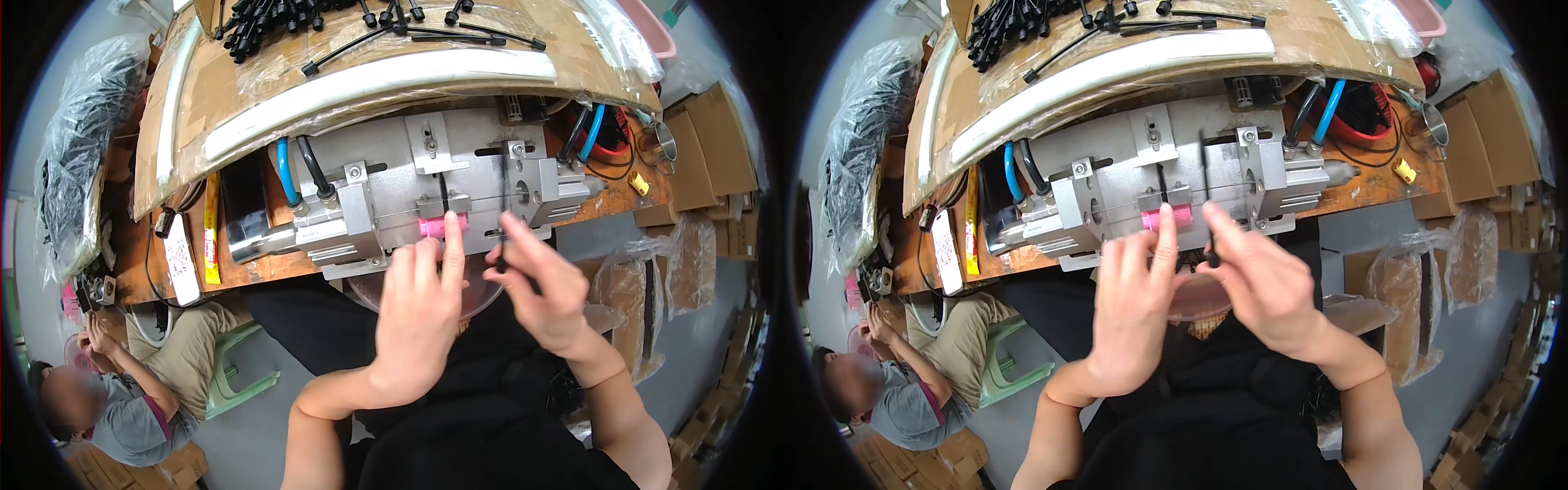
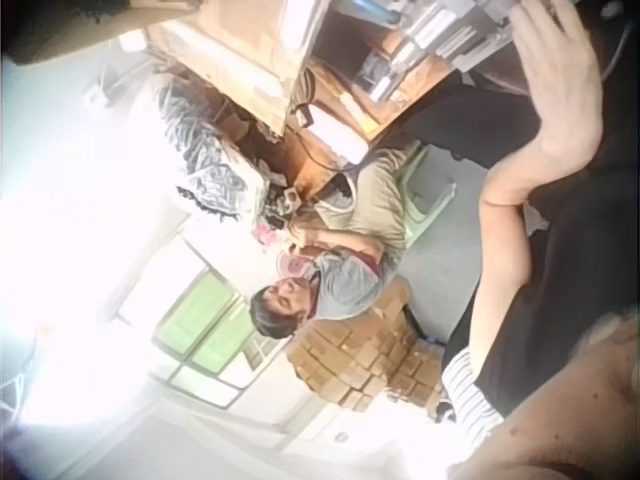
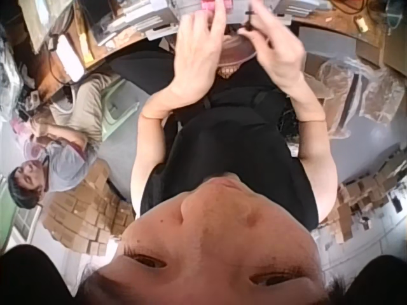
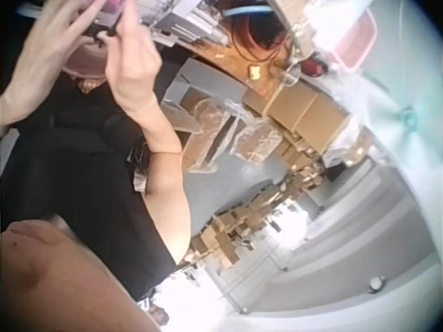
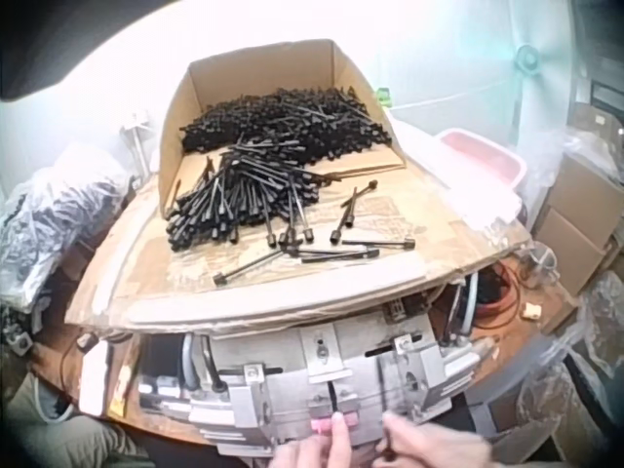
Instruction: The person repeatedly picks up black cable ties from a cardboard box and inserts them into a pneumatic crimping machine. They operate the machine to process the ties and then place the finished items into a clear plastic bowl below the device.
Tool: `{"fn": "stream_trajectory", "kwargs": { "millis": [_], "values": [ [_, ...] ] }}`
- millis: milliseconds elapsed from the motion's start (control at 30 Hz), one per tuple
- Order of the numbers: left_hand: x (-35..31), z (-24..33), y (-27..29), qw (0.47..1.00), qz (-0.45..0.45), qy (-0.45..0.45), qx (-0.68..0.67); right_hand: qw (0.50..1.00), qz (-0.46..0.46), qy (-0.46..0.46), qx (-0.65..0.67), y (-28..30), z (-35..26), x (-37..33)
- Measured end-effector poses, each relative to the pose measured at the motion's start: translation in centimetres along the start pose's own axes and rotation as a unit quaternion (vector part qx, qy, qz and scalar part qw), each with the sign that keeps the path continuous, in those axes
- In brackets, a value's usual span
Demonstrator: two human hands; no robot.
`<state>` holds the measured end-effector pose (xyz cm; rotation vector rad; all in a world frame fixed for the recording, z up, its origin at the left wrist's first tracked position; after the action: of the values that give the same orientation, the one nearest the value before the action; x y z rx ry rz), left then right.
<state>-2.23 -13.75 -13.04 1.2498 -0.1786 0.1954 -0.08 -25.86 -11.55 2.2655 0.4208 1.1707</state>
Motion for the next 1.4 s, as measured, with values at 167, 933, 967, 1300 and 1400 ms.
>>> {"fn": "stream_trajectory", "kwargs": {
  "millis": [167,933,967,1300,1400],
  "values": [
    [3.1,-3.3,6.6,0.988,0.130,0.060,-0.055,0.998,-0.054,0.034,-0.011,-3.8,-0.3,-0.7],
    [12.9,-5.4,9.2,0.979,0.147,-0.024,-0.141,0.991,-0.074,0.087,-0.068,0.5,-1.3,5.8],
    [14.8,-5.2,8.9,0.979,0.154,-0.033,-0.129,0.988,-0.035,0.123,-0.089,1.3,-1.1,7.2],
    [21.0,-7.3,8.0,0.989,0.053,-0.019,-0.137,0.981,0.076,0.112,-0.141,6.3,5.2,14.8],
    [19.5,-8.6,9.4,0.984,0.070,-0.085,-0.140,0.985,0.043,0.090,-0.138,6.6,6.9,16.0]
  ]
}}
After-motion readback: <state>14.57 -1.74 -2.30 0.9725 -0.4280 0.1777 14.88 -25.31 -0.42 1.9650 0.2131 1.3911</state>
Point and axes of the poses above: each hand's wrist, its own x-axis towards the middle knuckle, its own y-axis out of the back of the hand, z = x × y, the point moved 8 cm from there along x, towards the middle knuckle, and after that the axes turned 14 degrees about y, right-handed, at the moved point
